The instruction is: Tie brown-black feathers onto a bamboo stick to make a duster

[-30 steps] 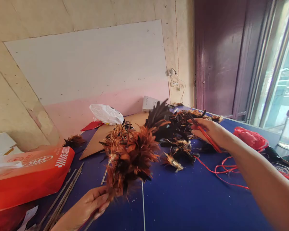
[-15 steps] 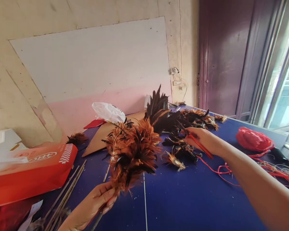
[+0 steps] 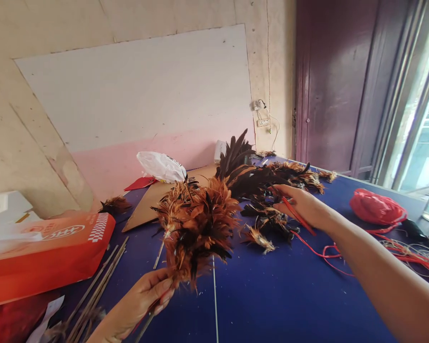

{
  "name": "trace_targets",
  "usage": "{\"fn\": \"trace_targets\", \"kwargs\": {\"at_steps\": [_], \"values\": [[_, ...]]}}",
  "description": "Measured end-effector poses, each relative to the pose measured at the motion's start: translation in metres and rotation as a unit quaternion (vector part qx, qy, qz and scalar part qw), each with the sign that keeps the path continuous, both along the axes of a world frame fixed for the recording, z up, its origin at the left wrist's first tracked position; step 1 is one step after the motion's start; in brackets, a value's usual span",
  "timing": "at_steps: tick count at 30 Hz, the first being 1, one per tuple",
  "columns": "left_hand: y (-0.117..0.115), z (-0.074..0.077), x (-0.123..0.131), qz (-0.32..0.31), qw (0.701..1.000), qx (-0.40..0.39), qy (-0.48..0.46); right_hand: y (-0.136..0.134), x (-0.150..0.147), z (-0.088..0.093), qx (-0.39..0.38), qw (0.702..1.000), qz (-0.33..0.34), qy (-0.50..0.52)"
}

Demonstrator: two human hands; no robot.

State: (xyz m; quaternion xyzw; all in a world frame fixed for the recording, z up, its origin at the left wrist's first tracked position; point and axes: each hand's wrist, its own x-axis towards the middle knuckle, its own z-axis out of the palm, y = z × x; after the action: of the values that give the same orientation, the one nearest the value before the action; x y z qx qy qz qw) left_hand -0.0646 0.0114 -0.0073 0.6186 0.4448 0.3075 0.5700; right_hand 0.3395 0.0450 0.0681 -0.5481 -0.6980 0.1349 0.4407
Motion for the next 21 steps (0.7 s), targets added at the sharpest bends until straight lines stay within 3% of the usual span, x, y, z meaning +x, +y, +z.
{"fn": "trace_targets", "kwargs": {"at_steps": [7,10,15,21], "values": [[0.001,0.008,0.002,0.125,0.986,0.038,-0.099,-0.02,-0.021,0.018,-0.118,0.973,0.117,0.158],[0.003,0.01,0.0,0.19,0.969,0.08,-0.138,-0.025,-0.03,0.019,-0.132,0.97,0.135,0.156],[0.01,0.004,-0.005,0.282,0.937,0.125,-0.162,-0.023,-0.043,0.006,-0.157,0.969,0.135,0.133],[0.019,-0.004,-0.01,0.356,0.913,0.126,-0.156,-0.033,-0.052,-0.023,-0.211,0.965,0.139,0.068]]}}
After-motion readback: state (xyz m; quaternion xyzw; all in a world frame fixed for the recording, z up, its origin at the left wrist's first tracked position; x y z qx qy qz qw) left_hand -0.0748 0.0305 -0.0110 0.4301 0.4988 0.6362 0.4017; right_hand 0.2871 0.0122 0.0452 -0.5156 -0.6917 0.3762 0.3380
